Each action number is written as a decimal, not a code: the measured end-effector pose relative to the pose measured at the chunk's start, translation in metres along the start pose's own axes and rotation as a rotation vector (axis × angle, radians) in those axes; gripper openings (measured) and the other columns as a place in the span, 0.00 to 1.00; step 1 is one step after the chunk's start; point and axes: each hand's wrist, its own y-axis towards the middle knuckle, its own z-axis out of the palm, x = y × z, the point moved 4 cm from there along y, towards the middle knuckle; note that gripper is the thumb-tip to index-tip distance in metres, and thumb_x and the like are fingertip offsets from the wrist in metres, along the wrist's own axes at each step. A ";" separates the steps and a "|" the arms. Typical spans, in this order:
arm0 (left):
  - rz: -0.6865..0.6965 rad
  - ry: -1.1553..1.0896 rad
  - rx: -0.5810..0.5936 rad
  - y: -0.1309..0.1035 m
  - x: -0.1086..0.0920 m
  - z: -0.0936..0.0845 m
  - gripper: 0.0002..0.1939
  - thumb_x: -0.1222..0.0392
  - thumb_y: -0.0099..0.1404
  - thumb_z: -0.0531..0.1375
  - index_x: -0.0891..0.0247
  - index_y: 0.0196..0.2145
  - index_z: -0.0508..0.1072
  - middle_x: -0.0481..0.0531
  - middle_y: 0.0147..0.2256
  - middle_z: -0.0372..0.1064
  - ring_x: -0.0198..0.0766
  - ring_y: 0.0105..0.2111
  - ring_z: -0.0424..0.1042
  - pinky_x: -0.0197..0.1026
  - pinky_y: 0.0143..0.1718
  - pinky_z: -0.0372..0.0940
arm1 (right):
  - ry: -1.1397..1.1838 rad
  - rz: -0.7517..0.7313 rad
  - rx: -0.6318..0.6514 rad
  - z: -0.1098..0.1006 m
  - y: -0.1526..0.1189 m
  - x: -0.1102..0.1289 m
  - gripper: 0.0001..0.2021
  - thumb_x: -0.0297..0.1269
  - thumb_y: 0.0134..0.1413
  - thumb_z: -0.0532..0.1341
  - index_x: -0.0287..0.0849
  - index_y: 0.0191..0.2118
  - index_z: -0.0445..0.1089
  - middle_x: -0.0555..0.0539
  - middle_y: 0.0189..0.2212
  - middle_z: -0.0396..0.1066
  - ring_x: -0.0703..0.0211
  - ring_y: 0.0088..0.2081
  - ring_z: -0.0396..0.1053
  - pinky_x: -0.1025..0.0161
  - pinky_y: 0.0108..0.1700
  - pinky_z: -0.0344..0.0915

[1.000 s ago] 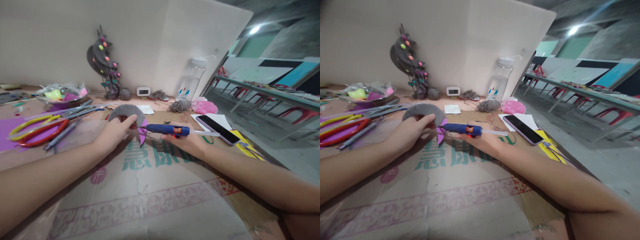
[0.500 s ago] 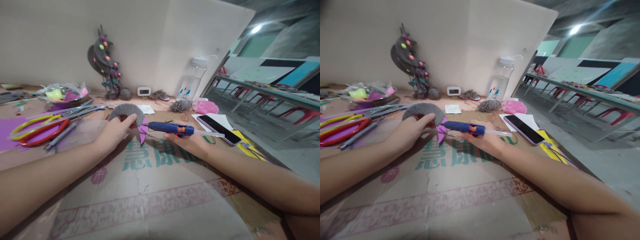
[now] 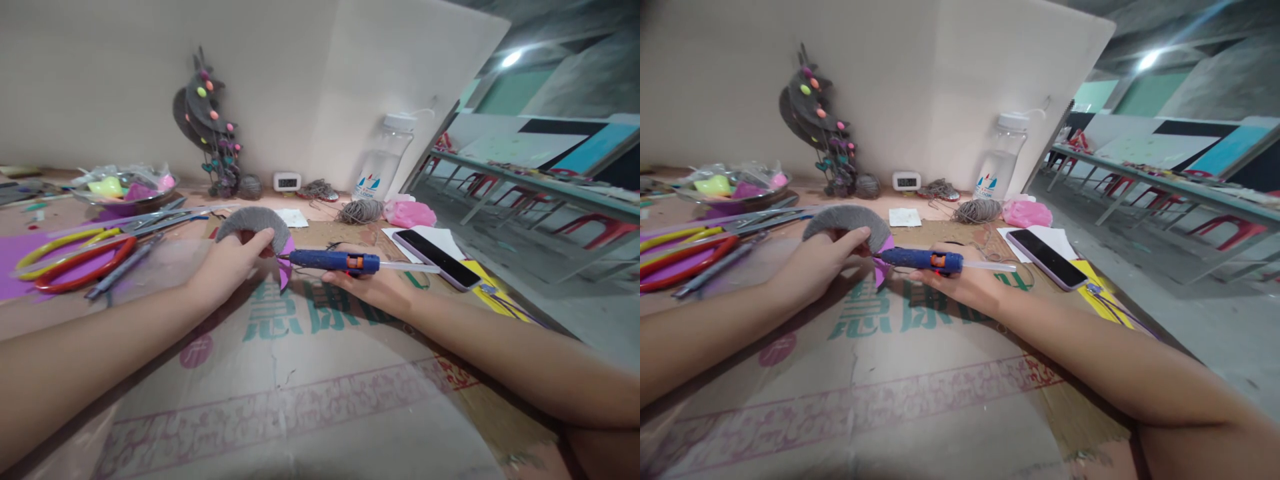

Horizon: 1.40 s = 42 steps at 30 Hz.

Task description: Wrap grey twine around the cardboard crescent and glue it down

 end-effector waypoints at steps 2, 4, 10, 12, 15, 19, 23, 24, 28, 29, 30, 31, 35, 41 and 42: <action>-0.007 0.007 0.004 -0.001 -0.001 0.000 0.20 0.43 0.59 0.51 0.61 0.24 0.71 0.49 0.26 0.72 0.41 0.28 0.69 0.39 0.32 0.60 | 0.003 0.002 -0.003 0.000 0.000 -0.001 0.15 0.49 0.49 0.60 0.41 0.27 0.62 0.53 0.21 0.58 0.66 0.24 0.57 0.67 0.25 0.53; -0.012 0.012 0.000 -0.001 -0.001 0.000 0.20 0.43 0.59 0.51 0.61 0.25 0.72 0.49 0.26 0.72 0.41 0.28 0.69 0.39 0.32 0.60 | -0.003 0.017 -0.007 0.000 0.001 -0.002 0.16 0.50 0.48 0.60 0.41 0.26 0.61 0.54 0.21 0.58 0.66 0.24 0.58 0.67 0.25 0.53; -0.029 0.004 0.001 -0.001 -0.002 -0.001 0.19 0.44 0.59 0.51 0.60 0.24 0.72 0.49 0.25 0.71 0.41 0.28 0.69 0.38 0.31 0.61 | -0.030 0.045 -0.020 -0.001 0.001 -0.004 0.16 0.50 0.49 0.59 0.42 0.26 0.61 0.52 0.21 0.59 0.64 0.25 0.58 0.65 0.26 0.54; -0.030 0.019 0.002 0.000 -0.002 -0.001 0.20 0.44 0.59 0.51 0.60 0.23 0.71 0.49 0.24 0.70 0.41 0.28 0.69 0.39 0.31 0.60 | -0.016 0.067 -0.032 -0.002 0.002 -0.005 0.16 0.50 0.48 0.60 0.42 0.26 0.61 0.52 0.21 0.59 0.63 0.25 0.59 0.64 0.26 0.54; -0.030 0.032 0.003 0.000 -0.002 -0.001 0.20 0.44 0.59 0.51 0.61 0.22 0.71 0.49 0.24 0.70 0.42 0.28 0.68 0.41 0.33 0.60 | 0.034 0.093 -0.060 -0.002 0.004 -0.007 0.15 0.49 0.48 0.60 0.42 0.26 0.62 0.50 0.22 0.62 0.61 0.26 0.61 0.63 0.28 0.57; -0.044 -0.025 -0.002 0.001 0.000 0.000 0.19 0.43 0.58 0.52 0.61 0.23 0.70 0.49 0.26 0.71 0.42 0.29 0.69 0.40 0.32 0.60 | 0.089 0.082 -0.102 -0.002 0.004 -0.009 0.13 0.48 0.48 0.60 0.43 0.28 0.63 0.48 0.24 0.65 0.58 0.28 0.64 0.60 0.31 0.60; -0.033 -0.050 0.002 0.001 -0.001 0.000 0.19 0.44 0.58 0.52 0.61 0.23 0.70 0.49 0.25 0.71 0.41 0.30 0.69 0.39 0.32 0.61 | 0.008 0.056 -0.080 -0.004 0.001 -0.005 0.15 0.50 0.48 0.60 0.44 0.26 0.61 0.50 0.22 0.61 0.60 0.26 0.61 0.61 0.28 0.58; -0.031 -0.058 0.002 0.000 -0.002 0.000 0.18 0.44 0.58 0.52 0.61 0.23 0.70 0.49 0.25 0.71 0.41 0.30 0.69 0.39 0.32 0.61 | -0.012 0.054 -0.059 -0.003 0.000 -0.004 0.15 0.50 0.48 0.59 0.44 0.26 0.61 0.50 0.22 0.61 0.60 0.26 0.60 0.62 0.27 0.57; -0.035 -0.038 -0.003 -0.001 -0.003 -0.002 0.18 0.44 0.58 0.53 0.61 0.22 0.70 0.48 0.24 0.70 0.41 0.28 0.68 0.38 0.31 0.60 | -0.002 0.071 -0.032 -0.003 0.001 -0.004 0.15 0.50 0.49 0.59 0.43 0.26 0.62 0.50 0.22 0.61 0.61 0.26 0.61 0.62 0.27 0.57; -0.034 -0.035 -0.005 -0.001 -0.003 -0.002 0.19 0.44 0.58 0.53 0.61 0.21 0.70 0.48 0.23 0.70 0.41 0.27 0.68 0.39 0.31 0.60 | 0.017 0.082 -0.052 -0.003 0.002 -0.005 0.15 0.50 0.48 0.60 0.42 0.26 0.62 0.50 0.22 0.62 0.61 0.26 0.61 0.62 0.28 0.58; -0.032 -0.047 -0.005 0.000 -0.002 -0.001 0.19 0.44 0.57 0.53 0.61 0.21 0.70 0.48 0.23 0.70 0.41 0.27 0.68 0.38 0.31 0.60 | 0.037 0.090 -0.075 -0.003 0.003 -0.006 0.15 0.50 0.48 0.60 0.42 0.26 0.62 0.49 0.23 0.63 0.60 0.26 0.62 0.62 0.28 0.59; -0.029 -0.077 -0.004 0.000 -0.001 0.000 0.19 0.44 0.57 0.54 0.61 0.21 0.70 0.48 0.22 0.69 0.41 0.28 0.68 0.38 0.31 0.60 | 0.053 0.095 -0.096 -0.003 0.004 -0.007 0.15 0.49 0.47 0.60 0.42 0.27 0.63 0.49 0.23 0.64 0.60 0.27 0.63 0.61 0.29 0.60; -0.055 -0.325 0.020 0.005 0.009 0.007 0.18 0.43 0.54 0.57 0.61 0.22 0.70 0.49 0.24 0.69 0.41 0.27 0.68 0.38 0.28 0.60 | 0.057 0.107 -0.148 -0.004 0.007 -0.011 0.13 0.47 0.46 0.61 0.41 0.28 0.66 0.47 0.24 0.67 0.57 0.28 0.66 0.60 0.31 0.63; -0.010 -0.422 0.008 0.011 0.019 0.010 0.16 0.45 0.54 0.60 0.63 0.24 0.72 0.50 0.25 0.70 0.39 0.28 0.68 0.38 0.29 0.60 | 0.099 0.113 -0.147 -0.004 0.007 -0.013 0.14 0.48 0.46 0.62 0.40 0.30 0.68 0.47 0.23 0.68 0.57 0.27 0.66 0.60 0.30 0.64; -0.015 -0.436 0.017 0.010 0.019 0.011 0.16 0.45 0.54 0.60 0.63 0.25 0.73 0.50 0.25 0.71 0.39 0.28 0.68 0.38 0.29 0.60 | 0.104 0.107 -0.147 -0.004 0.007 -0.012 0.14 0.47 0.46 0.62 0.40 0.30 0.68 0.47 0.23 0.68 0.57 0.27 0.66 0.60 0.30 0.64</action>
